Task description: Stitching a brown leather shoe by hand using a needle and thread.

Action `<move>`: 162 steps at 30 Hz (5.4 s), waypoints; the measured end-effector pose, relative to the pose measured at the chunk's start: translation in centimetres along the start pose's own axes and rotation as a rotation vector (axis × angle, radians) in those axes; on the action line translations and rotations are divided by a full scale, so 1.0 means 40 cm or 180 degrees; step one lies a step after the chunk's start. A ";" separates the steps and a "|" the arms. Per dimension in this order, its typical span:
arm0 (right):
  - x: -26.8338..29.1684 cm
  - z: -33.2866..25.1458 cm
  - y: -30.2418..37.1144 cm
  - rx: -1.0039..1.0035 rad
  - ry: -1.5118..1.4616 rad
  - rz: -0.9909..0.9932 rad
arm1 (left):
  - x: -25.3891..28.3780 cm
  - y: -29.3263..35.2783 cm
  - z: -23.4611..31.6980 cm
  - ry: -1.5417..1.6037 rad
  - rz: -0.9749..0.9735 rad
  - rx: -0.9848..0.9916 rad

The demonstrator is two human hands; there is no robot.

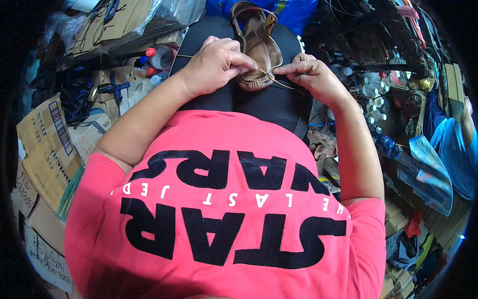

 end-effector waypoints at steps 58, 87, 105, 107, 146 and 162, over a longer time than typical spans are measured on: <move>-0.059 -0.025 0.056 0.0159 0.0488 0.0994 | -0.001 0.016 0.048 -0.0002 0.0370 0.0593; 0.000 -0.019 0.038 0.0127 -0.0137 0.0603 | -0.004 -0.046 0.049 -0.0373 -0.0681 0.0380; 0.059 0.020 0.114 -0.0337 -0.0926 0.0225 | -0.036 -0.058 0.050 -0.0198 -0.0985 0.0210; 0.069 0.009 0.102 -0.0407 -0.0857 0.0375 | -0.035 -0.059 0.049 -0.0189 -0.1003 0.0258; -0.054 -0.133 0.002 0.1227 0.3297 0.0035 | -0.005 -0.012 0.047 -0.0529 -0.0929 -0.0035; 0.082 -0.330 0.074 0.1644 0.1860 0.1115 | 0.015 -0.047 0.091 -0.0928 -0.0645 -0.0053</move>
Point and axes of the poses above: each hand's wrist, its own y-axis away from the middle knuckle, its own x-axis out of the back of the hand, z = x × y, the point moved 4 cm from there along -y, towards the middle knuckle, and after that the axes turned 1 degree about z, right-handed, at the moved point
